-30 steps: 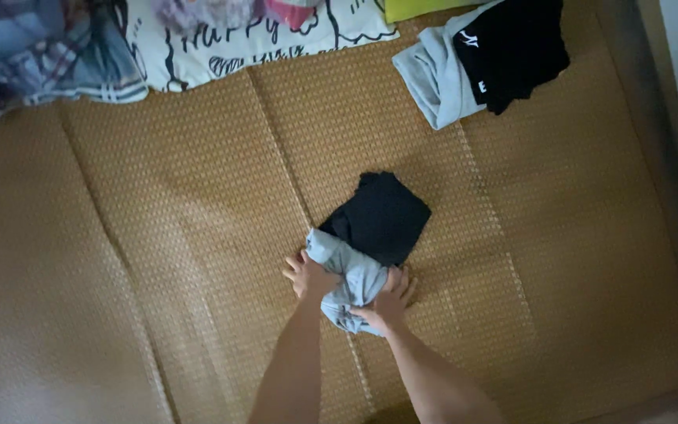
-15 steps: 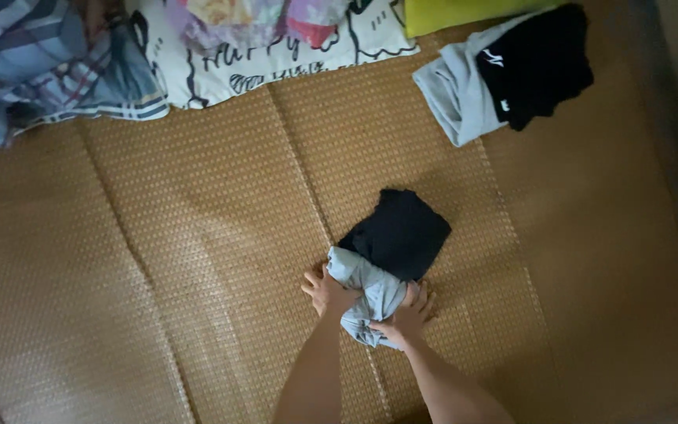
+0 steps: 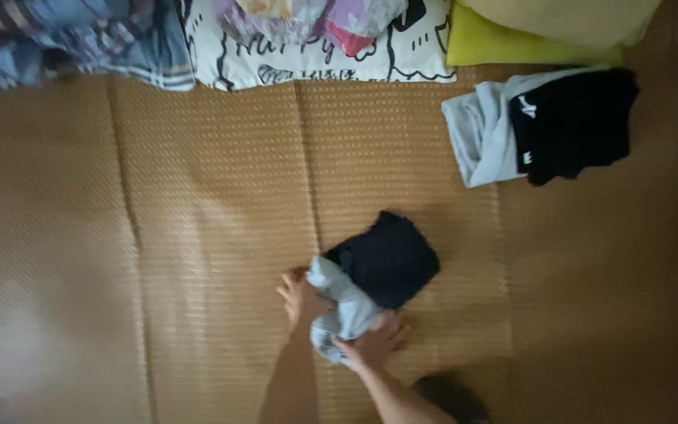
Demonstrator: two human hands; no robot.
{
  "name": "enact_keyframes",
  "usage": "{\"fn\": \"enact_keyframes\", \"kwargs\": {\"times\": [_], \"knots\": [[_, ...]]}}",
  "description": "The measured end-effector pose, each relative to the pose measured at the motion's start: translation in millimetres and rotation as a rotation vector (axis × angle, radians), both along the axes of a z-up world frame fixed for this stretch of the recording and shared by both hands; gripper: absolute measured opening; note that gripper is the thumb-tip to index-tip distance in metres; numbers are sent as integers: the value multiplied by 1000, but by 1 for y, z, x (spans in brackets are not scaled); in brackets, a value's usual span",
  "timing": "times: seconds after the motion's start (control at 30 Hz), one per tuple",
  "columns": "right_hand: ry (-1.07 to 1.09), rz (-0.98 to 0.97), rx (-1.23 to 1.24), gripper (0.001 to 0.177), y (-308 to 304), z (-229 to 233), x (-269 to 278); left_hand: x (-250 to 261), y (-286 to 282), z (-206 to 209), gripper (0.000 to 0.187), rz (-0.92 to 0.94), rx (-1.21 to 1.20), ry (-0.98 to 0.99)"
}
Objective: Folding items of clothing on a floor mat and stacking them.
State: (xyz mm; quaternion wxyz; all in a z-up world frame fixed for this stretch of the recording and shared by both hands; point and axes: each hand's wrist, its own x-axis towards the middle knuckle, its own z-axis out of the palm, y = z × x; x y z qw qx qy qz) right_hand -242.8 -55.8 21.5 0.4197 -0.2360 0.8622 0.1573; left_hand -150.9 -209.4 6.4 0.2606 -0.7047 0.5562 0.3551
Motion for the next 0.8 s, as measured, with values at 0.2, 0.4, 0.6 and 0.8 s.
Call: {"fn": "enact_keyframes", "kwargs": {"times": [0.2,0.4,0.6,0.8], "knots": [[-66,-48,93,147,-22,23,-15,3,14,-8,107,56,-69,-11],[-149,-214,-38,117,-7,22,-30,-13,17,48,82,137,47,-37],[-681,-320,-142,107,-31,83,-118,53,32,10,74,191,29,472],[-863,-70,-388,99,-51,97,-219,-47,-9,189,75,409,51,508]]}}
